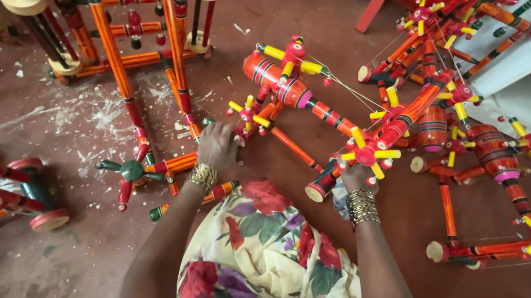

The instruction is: The person sits on the floor and wipes colorful painted wooden toys with a cloth, turning each toy to reach different sides and setting cleaned toys aside before picking up the next one.

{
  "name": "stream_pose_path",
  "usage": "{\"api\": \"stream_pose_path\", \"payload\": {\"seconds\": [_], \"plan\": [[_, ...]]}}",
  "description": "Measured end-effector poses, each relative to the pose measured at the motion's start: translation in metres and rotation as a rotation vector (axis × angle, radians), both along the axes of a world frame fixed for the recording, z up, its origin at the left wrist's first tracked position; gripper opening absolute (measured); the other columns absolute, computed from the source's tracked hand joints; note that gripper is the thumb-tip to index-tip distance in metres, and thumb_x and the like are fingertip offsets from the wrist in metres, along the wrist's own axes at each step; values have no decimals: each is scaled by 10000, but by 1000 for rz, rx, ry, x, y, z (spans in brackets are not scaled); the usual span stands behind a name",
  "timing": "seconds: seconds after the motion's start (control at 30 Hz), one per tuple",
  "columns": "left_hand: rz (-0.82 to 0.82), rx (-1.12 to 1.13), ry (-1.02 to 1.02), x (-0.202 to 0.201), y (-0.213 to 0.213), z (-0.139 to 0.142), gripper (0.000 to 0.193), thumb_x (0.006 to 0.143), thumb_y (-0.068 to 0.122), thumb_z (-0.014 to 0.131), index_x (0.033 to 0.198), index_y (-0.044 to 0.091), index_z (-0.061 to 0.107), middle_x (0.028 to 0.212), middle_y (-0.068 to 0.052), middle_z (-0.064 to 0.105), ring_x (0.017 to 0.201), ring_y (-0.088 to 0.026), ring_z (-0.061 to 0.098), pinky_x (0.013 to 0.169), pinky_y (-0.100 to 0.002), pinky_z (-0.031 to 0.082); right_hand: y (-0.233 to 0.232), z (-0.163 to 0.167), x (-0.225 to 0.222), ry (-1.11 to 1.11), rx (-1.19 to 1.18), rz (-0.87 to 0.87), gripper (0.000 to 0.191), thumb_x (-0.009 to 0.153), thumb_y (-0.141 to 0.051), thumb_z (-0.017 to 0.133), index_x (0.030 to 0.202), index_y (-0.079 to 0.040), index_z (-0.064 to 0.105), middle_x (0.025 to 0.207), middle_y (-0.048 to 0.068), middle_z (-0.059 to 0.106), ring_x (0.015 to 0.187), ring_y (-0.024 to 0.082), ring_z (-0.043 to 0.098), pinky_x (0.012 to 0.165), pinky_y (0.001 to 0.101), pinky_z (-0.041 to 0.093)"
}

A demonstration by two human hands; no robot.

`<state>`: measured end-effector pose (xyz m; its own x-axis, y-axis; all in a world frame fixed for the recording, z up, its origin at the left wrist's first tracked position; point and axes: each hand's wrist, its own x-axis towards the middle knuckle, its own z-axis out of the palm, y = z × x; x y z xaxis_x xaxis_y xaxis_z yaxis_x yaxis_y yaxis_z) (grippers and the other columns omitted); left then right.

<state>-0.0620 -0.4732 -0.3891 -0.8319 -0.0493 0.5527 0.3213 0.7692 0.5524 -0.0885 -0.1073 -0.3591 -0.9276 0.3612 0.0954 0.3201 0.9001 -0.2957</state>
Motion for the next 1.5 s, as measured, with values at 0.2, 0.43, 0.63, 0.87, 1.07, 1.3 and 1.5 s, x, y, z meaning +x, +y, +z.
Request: {"api": "stream_pose_path", "payload": {"seconds": [0.2, 0.43, 0.63, 0.87, 1.07, 1.3, 1.5], "plan": [[172, -178, -375, -29, 4, 10, 667, 730, 484, 795, 1250, 93, 648, 1266, -141, 556, 1202, -346, 503, 1026, -593, 352, -45, 15, -19, -121, -23, 25, 563, 815, -645, 650, 1222, -262, 707, 1110, 84, 742, 984, 330, 715, 781, 495, 567], [327, -307, -397, -70, 0, -4, 471, 807, 451, 730, 1157, 138, 690, 1238, -108, 571, 1221, -294, 484, 1038, -619, 299, -91, 5, -73, -181, -28, 100, 449, 864, -642, 548, 1093, -355, 807, 1010, 14, 778, 927, 292, 739, 749, 478, 568], [151, -252, -320, -81, -6, -25, 273, 824, 314, 707, 1045, 154, 706, 1109, -48, 607, 1180, -251, 532, 960, -542, 425, -109, -4, -118, -92, 81, 187, 577, 925, -682, 548, 1156, -191, 746, 1048, 121, 767, 955, 353, 723, 757, 516, 568], [61, -230, -286, -83, -12, -30, 292, 766, 269, 728, 1037, 161, 723, 1110, -25, 637, 1189, -241, 554, 926, -494, 459, -80, 5, -120, -26, 39, 131, 656, 813, -674, 640, 1218, -161, 686, 1134, 141, 727, 1011, 366, 700, 797, 528, 568], [-33, -290, -289, -69, -9, -29, 350, 721, 288, 759, 1061, 206, 754, 1191, 9, 664, 1206, -219, 559, 1026, -524, 403, -30, -11, -99, -51, 2, 40, 557, 857, -587, 649, 1202, -151, 686, 1108, 152, 732, 1008, 374, 702, 802, 534, 568], [30, -388, -295, -48, -3, -18, 365, 718, 305, 769, 1065, 196, 742, 1232, 10, 654, 1273, -224, 526, 1046, -524, 385, 31, -13, -41, -20, 107, -7, 506, 866, -566, 632, 1164, -163, 706, 1062, 148, 738, 971, 384, 703, 751, 552, 562], [70, -304, -290, -39, 11, -18, 388, 759, 347, 763, 1125, 223, 723, 1245, -6, 644, 1263, -243, 533, 1061, -549, 384, 77, -22, 20, -12, 206, -18, 473, 898, -549, 586, 1005, -116, 743, 947, 156, 751, 890, 388, 720, 716, 541, 569]]}}
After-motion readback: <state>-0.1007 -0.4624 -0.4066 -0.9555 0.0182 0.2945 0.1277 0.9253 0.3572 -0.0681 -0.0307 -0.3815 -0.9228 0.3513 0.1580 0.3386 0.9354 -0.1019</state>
